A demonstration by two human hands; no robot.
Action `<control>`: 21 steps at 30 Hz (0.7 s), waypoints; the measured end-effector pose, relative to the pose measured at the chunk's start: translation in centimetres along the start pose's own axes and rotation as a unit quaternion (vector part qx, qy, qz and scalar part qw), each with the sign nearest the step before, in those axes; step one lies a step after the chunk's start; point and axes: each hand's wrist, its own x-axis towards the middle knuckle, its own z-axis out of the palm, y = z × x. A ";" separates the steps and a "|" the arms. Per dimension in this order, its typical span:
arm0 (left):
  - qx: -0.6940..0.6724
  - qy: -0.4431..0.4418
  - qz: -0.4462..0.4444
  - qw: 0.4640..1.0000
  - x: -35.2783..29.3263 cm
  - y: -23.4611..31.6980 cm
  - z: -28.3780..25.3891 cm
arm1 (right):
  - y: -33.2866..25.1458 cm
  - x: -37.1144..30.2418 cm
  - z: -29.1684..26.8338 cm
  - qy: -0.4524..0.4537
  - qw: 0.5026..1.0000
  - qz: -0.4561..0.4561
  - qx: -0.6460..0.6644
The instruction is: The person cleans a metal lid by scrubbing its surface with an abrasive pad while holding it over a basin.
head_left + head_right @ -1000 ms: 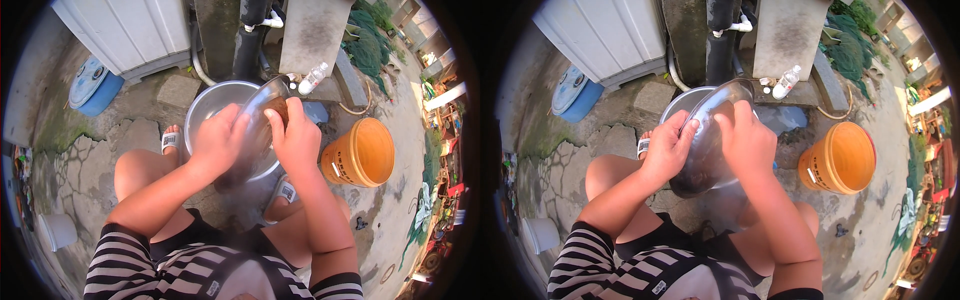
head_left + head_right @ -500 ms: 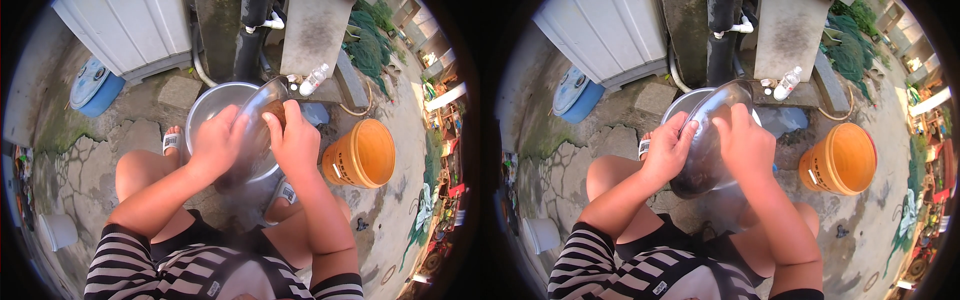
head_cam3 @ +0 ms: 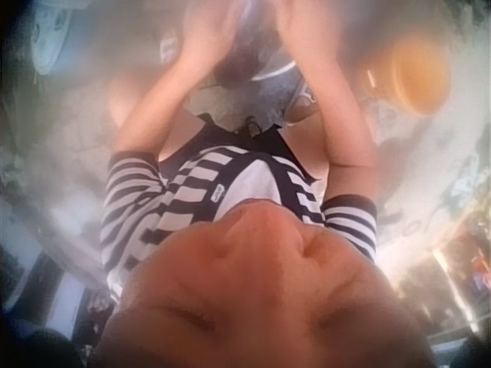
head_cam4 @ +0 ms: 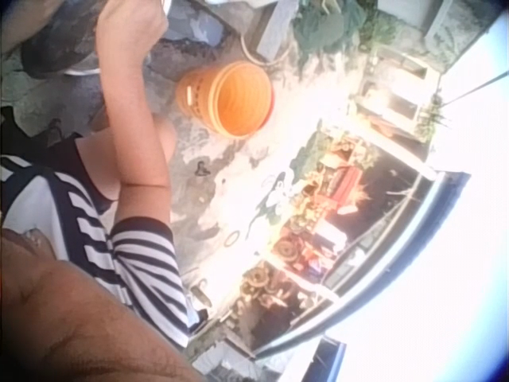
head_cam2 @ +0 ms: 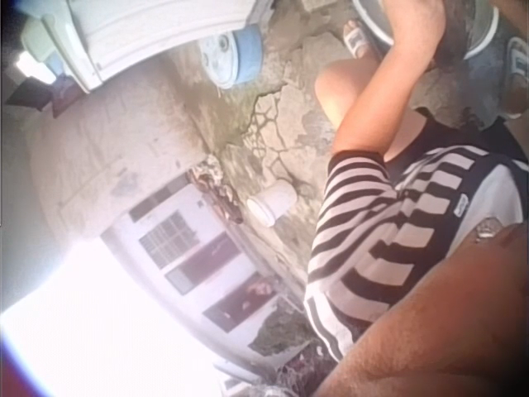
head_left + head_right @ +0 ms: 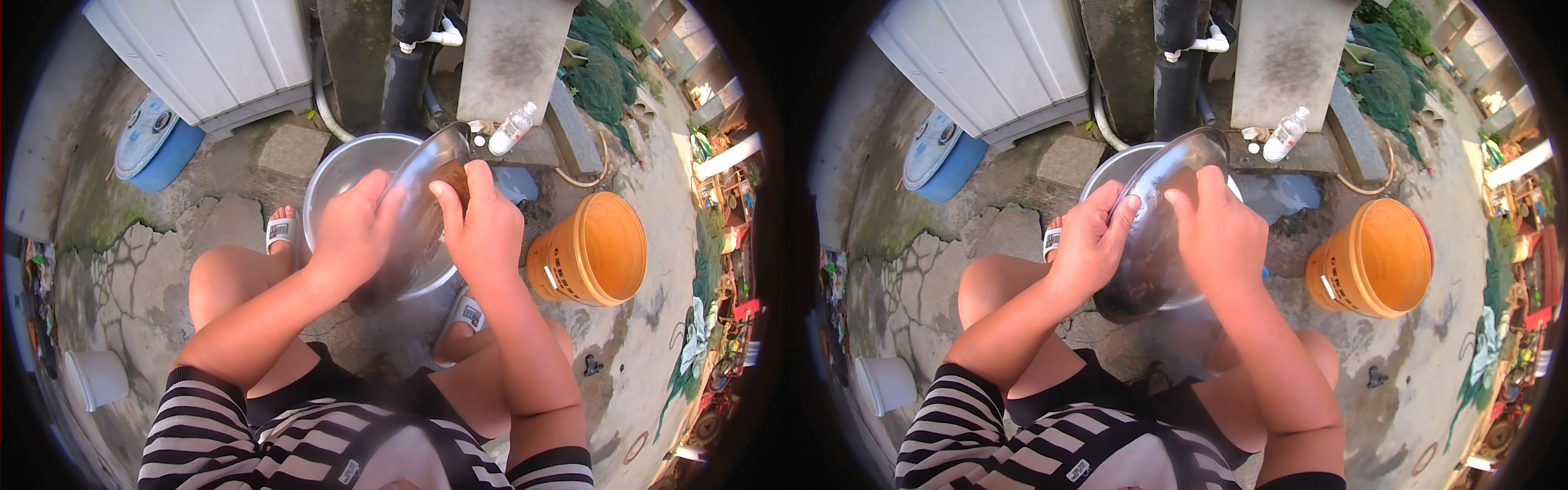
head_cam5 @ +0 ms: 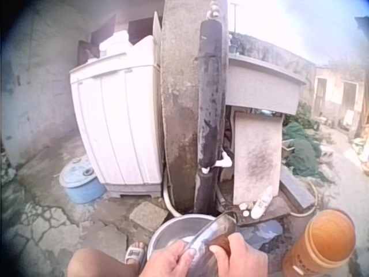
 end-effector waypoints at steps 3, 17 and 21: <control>0.009 0.002 -0.003 1.000 0.0 0.4 0.0 | 0.0 0.4 -0.4 -0.008 1.000 0.026 0.001; 0.045 -0.005 0.029 0.999 -0.2 0.3 -0.1 | -0.4 0.2 -0.2 -0.009 0.999 0.023 0.037; 0.059 -0.005 0.027 0.998 -0.2 0.2 -0.2 | -0.1 0.5 -0.1 -0.005 0.999 0.037 0.023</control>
